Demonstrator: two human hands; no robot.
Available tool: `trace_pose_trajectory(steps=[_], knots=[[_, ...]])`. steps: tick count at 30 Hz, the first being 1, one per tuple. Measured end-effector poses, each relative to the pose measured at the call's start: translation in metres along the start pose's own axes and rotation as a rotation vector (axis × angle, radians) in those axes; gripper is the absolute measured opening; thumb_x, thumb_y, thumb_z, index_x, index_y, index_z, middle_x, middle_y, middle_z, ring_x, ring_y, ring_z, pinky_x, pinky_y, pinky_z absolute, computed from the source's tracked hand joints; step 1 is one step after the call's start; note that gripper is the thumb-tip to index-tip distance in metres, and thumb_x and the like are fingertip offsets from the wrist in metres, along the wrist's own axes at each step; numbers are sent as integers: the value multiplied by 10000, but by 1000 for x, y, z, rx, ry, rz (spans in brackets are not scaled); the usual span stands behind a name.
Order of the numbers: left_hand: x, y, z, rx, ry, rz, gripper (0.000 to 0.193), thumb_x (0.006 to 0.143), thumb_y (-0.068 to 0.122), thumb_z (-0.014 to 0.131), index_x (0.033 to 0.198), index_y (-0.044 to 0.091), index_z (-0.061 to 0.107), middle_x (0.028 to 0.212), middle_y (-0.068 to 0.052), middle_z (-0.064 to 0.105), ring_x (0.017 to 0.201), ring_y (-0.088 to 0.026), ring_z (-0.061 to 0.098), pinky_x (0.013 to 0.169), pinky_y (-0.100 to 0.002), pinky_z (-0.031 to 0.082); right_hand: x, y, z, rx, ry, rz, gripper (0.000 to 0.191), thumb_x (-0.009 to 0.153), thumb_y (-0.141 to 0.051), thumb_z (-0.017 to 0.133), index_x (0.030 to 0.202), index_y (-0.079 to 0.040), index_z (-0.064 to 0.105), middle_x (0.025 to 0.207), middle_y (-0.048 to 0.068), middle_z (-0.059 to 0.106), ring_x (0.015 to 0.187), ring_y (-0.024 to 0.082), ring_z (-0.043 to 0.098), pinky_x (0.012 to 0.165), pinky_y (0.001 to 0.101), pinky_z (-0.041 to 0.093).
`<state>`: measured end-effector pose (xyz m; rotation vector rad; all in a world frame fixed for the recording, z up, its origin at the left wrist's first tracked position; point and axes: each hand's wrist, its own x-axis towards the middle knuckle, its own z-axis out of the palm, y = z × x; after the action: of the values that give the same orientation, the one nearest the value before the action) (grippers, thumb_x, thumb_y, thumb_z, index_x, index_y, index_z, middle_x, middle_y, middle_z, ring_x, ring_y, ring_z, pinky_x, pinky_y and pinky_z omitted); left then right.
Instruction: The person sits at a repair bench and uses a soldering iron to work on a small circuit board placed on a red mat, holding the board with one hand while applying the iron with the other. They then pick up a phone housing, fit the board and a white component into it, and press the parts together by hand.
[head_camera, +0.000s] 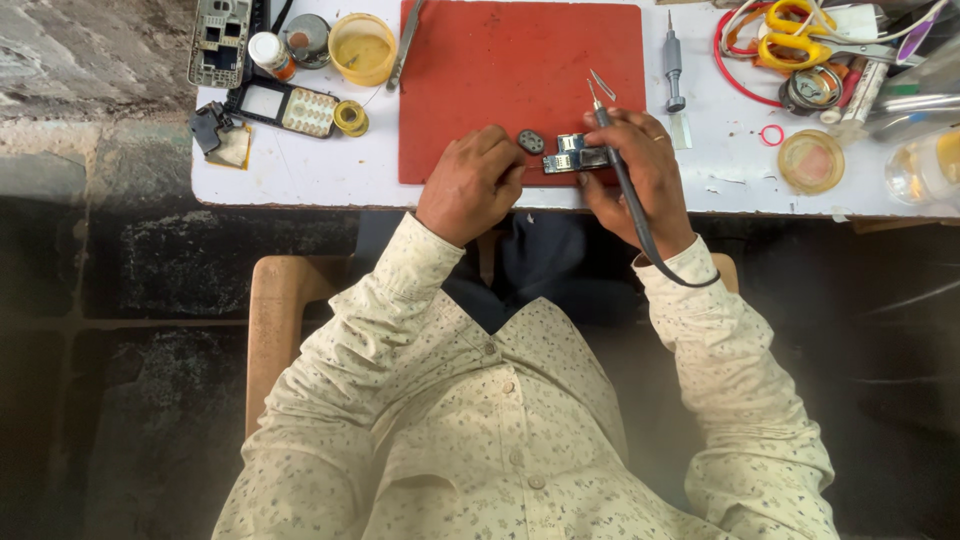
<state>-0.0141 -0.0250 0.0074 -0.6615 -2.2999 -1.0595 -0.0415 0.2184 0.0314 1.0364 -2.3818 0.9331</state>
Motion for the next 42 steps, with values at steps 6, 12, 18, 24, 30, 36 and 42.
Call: trace_pose_trajectory(steps=[6, 12, 18, 24, 30, 36, 42], knots=[[1, 0, -2, -48, 6, -10, 89, 877, 37, 713, 933, 50, 645, 932, -91, 600, 846, -316, 619, 732, -434, 483, 5, 1, -3, 4, -63, 8, 399, 820, 15, 793, 1158, -73, 599, 1272, 76, 734, 1330, 341, 600, 1201, 506, 365], [9, 5, -4, -216, 0, -216, 99, 877, 47, 741, 936, 44, 663, 865, -81, 650, 696, -225, 635, 642, -350, 522, 2, 5, -5, 176, -30, 60, 458, 849, 33, 830, 1193, -103, 560, 1289, 66, 690, 1229, 269, 653, 1061, 392, 539], [12, 9, -2, -207, 16, -266, 105, 874, 59, 737, 968, 51, 692, 848, -66, 696, 684, -200, 665, 635, -325, 539, -2, 0, -1, 45, 52, -5, 511, 828, 55, 847, 1213, -105, 552, 1306, 77, 697, 1177, 305, 643, 1005, 406, 532], [11, 8, 0, -173, 40, -185, 87, 886, 30, 716, 964, 41, 680, 881, -81, 692, 714, -225, 677, 661, -342, 548, -4, 0, -2, 54, 69, -18, 513, 829, 59, 847, 1211, -105, 547, 1311, 81, 701, 1161, 297, 648, 990, 398, 545], [11, 7, 1, -147, 49, -161, 81, 881, 22, 710, 954, 35, 677, 873, -90, 686, 704, -244, 669, 665, -366, 542, -5, 1, -1, 43, 92, -35, 507, 831, 66, 846, 1204, -104, 547, 1306, 78, 699, 1140, 288, 652, 965, 392, 557], [11, 7, 1, -144, 35, -181, 77, 878, 27, 705, 947, 35, 674, 866, -93, 687, 698, -249, 667, 667, -370, 541, -6, 1, 0, 28, 116, -57, 508, 829, 67, 854, 1197, -103, 547, 1310, 89, 694, 1128, 293, 652, 939, 391, 575], [10, 4, 2, -139, 18, -182, 68, 897, 33, 697, 948, 26, 652, 868, -105, 686, 716, -259, 673, 670, -377, 541, -6, 3, 2, 24, 115, -63, 507, 836, 53, 870, 1194, -103, 546, 1311, 90, 701, 1114, 287, 660, 932, 387, 577]])
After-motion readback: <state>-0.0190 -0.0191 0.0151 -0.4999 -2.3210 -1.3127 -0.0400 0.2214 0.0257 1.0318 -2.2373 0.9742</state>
